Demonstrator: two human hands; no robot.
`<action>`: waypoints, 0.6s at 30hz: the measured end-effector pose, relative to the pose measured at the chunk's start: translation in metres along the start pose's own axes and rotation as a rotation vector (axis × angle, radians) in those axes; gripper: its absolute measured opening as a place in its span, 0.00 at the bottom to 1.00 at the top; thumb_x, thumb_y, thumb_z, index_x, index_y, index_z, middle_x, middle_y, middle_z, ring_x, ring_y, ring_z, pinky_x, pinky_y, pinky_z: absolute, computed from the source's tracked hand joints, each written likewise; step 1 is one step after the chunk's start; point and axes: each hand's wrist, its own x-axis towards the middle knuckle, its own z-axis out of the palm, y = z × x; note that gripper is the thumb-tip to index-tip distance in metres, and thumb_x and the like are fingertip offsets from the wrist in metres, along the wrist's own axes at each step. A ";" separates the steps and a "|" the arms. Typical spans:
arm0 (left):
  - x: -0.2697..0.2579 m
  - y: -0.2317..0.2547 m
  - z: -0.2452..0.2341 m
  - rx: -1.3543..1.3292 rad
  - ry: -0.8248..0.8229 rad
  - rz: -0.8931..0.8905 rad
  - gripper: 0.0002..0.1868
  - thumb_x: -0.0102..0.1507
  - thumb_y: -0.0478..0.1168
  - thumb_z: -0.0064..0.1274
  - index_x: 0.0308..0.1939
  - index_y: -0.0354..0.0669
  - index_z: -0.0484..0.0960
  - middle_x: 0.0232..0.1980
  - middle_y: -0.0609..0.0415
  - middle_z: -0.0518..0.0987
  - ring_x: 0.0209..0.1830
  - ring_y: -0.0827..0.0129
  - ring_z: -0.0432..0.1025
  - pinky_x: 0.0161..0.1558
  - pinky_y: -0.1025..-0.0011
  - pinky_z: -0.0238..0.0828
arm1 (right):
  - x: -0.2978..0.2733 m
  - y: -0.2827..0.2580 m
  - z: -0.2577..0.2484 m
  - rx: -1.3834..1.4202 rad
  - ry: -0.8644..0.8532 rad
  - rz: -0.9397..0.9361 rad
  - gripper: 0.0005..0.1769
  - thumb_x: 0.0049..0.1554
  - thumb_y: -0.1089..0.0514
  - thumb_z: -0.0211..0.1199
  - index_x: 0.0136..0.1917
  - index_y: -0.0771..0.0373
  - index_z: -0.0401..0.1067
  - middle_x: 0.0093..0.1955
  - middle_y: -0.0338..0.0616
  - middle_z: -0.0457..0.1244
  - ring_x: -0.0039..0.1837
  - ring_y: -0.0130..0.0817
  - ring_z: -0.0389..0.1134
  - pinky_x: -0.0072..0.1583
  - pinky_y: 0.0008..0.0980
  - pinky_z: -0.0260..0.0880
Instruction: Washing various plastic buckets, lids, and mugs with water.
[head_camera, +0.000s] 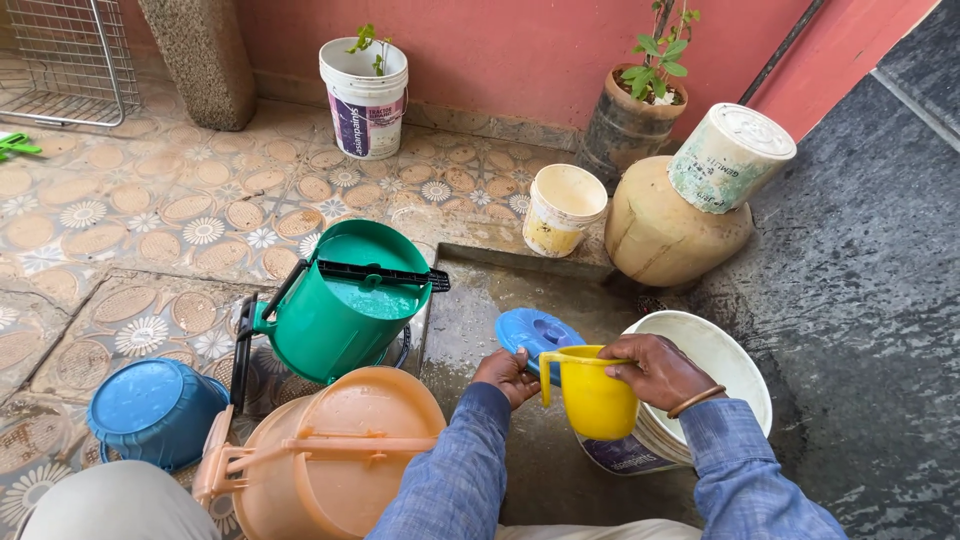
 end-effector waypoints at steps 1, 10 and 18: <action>-0.005 0.001 0.002 0.017 0.021 -0.008 0.11 0.71 0.37 0.47 0.57 0.41 0.72 0.53 0.42 0.81 0.49 0.51 0.79 0.48 0.46 0.81 | 0.000 0.000 0.000 0.000 0.024 -0.013 0.13 0.53 0.63 0.65 0.53 0.68 0.79 0.48 0.47 0.73 0.52 0.37 0.75 0.57 0.32 0.72; 0.033 -0.003 -0.029 0.113 -0.132 0.015 0.12 0.68 0.37 0.48 0.53 0.35 0.78 0.49 0.37 0.83 0.43 0.49 0.80 0.45 0.48 0.81 | 0.015 -0.037 0.005 0.163 -0.068 -0.118 0.14 0.58 0.63 0.61 0.58 0.67 0.77 0.50 0.46 0.73 0.53 0.32 0.73 0.57 0.31 0.72; -0.027 0.005 0.006 0.137 -0.123 -0.069 0.19 0.68 0.45 0.46 0.55 0.38 0.81 0.50 0.42 0.85 0.46 0.54 0.81 0.49 0.49 0.80 | 0.016 -0.024 0.006 0.202 -0.011 -0.115 0.14 0.57 0.64 0.63 0.57 0.70 0.77 0.50 0.47 0.72 0.53 0.31 0.72 0.56 0.31 0.72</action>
